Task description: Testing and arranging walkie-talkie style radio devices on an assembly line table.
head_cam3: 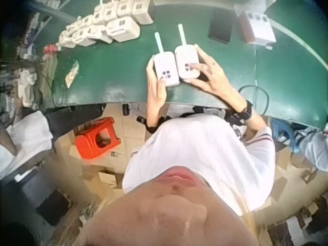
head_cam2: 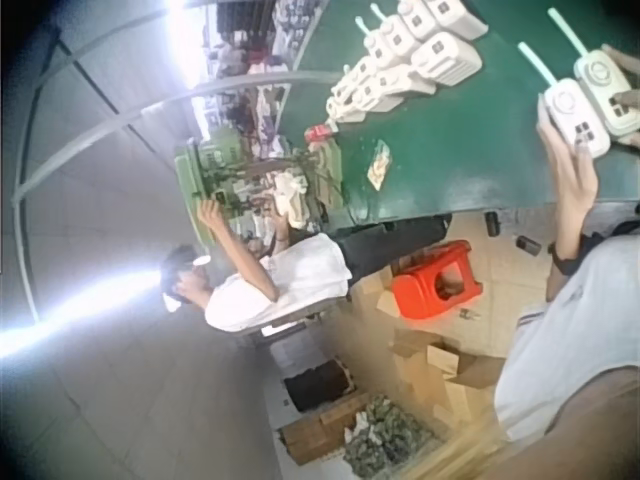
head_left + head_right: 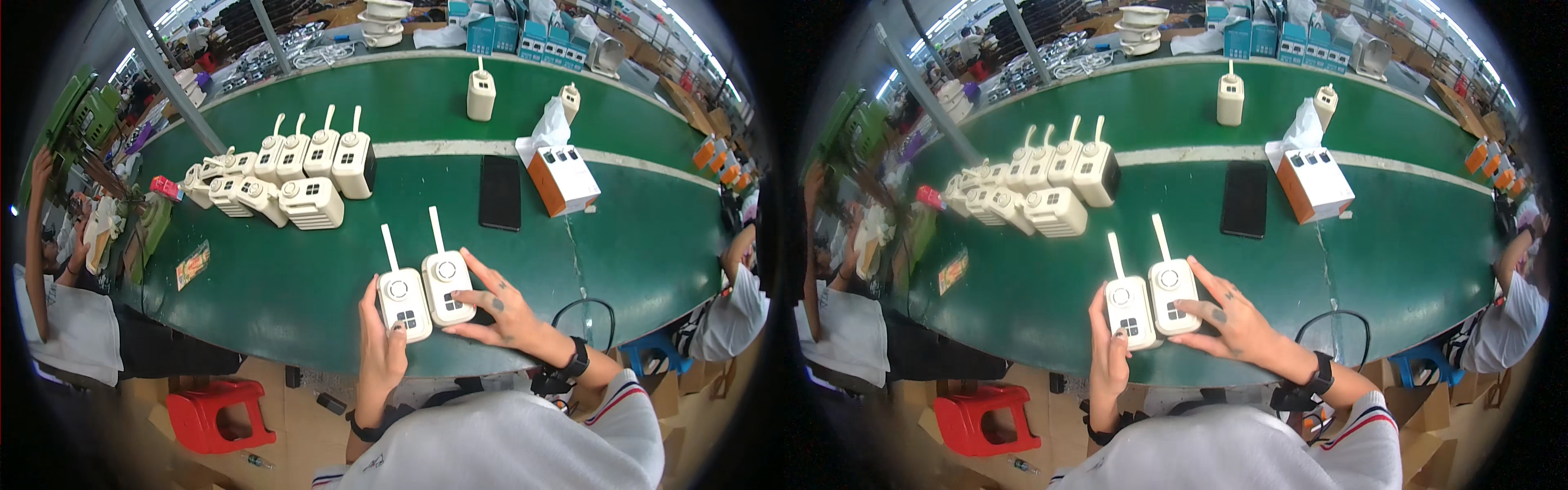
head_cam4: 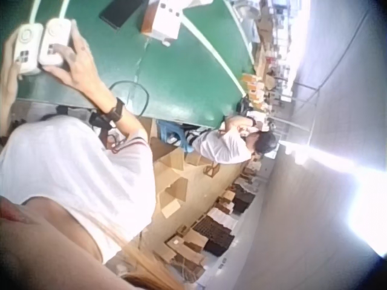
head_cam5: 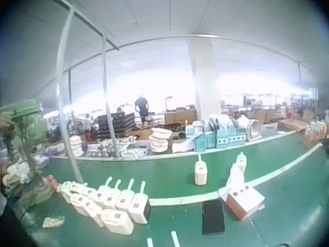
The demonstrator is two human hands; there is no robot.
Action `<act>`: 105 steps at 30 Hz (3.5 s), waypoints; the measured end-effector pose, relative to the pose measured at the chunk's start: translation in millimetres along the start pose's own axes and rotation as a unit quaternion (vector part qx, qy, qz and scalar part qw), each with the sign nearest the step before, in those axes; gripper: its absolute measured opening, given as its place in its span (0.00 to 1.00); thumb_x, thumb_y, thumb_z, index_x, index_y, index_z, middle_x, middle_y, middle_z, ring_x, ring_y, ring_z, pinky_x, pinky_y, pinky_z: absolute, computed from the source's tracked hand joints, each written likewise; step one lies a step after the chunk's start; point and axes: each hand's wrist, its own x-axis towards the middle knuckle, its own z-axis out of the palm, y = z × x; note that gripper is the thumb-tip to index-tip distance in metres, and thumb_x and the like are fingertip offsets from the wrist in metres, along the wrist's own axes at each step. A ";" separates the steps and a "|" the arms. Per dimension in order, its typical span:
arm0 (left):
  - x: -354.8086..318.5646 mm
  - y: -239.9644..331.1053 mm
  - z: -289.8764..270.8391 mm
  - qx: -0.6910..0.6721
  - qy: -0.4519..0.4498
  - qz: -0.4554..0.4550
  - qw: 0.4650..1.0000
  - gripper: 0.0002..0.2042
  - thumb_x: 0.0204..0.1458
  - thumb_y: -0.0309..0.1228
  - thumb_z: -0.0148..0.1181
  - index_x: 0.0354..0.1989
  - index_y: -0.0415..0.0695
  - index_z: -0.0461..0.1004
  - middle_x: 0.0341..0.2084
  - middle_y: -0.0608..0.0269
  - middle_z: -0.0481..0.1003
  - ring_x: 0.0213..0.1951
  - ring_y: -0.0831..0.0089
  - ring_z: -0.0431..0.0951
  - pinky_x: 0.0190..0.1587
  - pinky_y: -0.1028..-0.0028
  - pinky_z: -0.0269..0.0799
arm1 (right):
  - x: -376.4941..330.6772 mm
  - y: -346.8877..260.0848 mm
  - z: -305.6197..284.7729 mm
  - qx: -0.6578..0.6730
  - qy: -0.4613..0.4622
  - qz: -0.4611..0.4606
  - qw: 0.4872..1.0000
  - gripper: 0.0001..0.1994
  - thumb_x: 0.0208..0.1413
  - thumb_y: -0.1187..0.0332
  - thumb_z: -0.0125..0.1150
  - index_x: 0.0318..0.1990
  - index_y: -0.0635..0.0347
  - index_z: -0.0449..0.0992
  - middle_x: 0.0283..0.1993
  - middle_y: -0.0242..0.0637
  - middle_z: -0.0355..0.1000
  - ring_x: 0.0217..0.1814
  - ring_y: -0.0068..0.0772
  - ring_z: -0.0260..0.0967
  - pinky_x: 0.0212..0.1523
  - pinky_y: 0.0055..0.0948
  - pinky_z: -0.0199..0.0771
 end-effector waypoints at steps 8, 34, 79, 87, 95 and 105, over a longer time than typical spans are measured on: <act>1.1 -1.2 -1.7 0.000 0.001 -0.016 1.000 0.33 0.51 0.36 0.43 0.64 0.30 0.49 0.56 0.37 0.59 0.57 0.50 0.63 0.61 0.61 0.55 | -9.8 5.6 12.8 0.003 0.023 0.000 1.000 0.21 0.39 0.60 0.74 0.41 0.56 0.76 0.67 0.64 0.52 0.50 0.55 0.70 0.52 0.37 0.69; -0.2 4.4 0.0 0.004 0.001 -0.018 1.000 0.32 0.49 0.33 0.41 0.64 0.30 0.50 0.56 0.37 0.59 0.57 0.50 0.63 0.61 0.61 0.55 | -7.8 -9.9 6.6 -0.018 0.009 0.024 1.000 0.18 0.44 0.62 0.71 0.45 0.49 0.79 0.68 0.63 0.51 0.56 0.55 0.68 0.52 0.37 0.68; 3.5 7.2 -2.0 0.022 -0.029 -0.005 0.999 0.32 0.48 0.28 0.44 0.65 0.31 0.48 0.56 0.36 0.57 0.57 0.47 0.61 0.62 0.59 0.53 | 224.6 257.9 -61.4 -0.137 -0.041 0.134 0.981 0.42 0.29 0.58 0.76 0.54 0.60 0.60 0.46 0.50 0.68 0.50 0.50 0.67 0.53 0.40 0.67; -5.9 0.5 -4.5 0.038 -0.019 -0.011 0.999 0.32 0.48 0.27 0.44 0.65 0.30 0.47 0.55 0.36 0.57 0.57 0.49 0.61 0.62 0.60 0.52 | 245.9 331.9 -38.2 -0.034 0.039 0.255 0.966 0.45 0.33 0.54 0.74 0.61 0.60 0.60 0.57 0.59 0.65 0.62 0.58 0.60 0.62 0.40 0.62; 8.4 7.6 1.6 -0.014 -0.021 -0.044 0.999 0.32 0.48 0.28 0.43 0.64 0.29 0.48 0.55 0.38 0.58 0.57 0.53 0.61 0.63 0.62 0.52 | 237.2 317.7 -59.7 -0.214 -0.027 0.157 0.964 0.31 0.43 0.61 0.68 0.58 0.48 0.66 0.56 0.59 0.63 0.61 0.61 0.60 0.59 0.44 0.65; 6.3 3.7 5.3 -0.007 -0.014 -0.035 0.999 0.32 0.48 0.31 0.41 0.63 0.28 0.49 0.56 0.38 0.59 0.58 0.53 0.61 0.63 0.63 0.53 | 214.6 276.6 -36.8 -0.318 0.060 0.225 0.919 0.20 0.48 0.66 0.59 0.52 0.46 0.71 0.47 0.51 0.69 0.47 0.51 0.72 0.44 0.43 0.77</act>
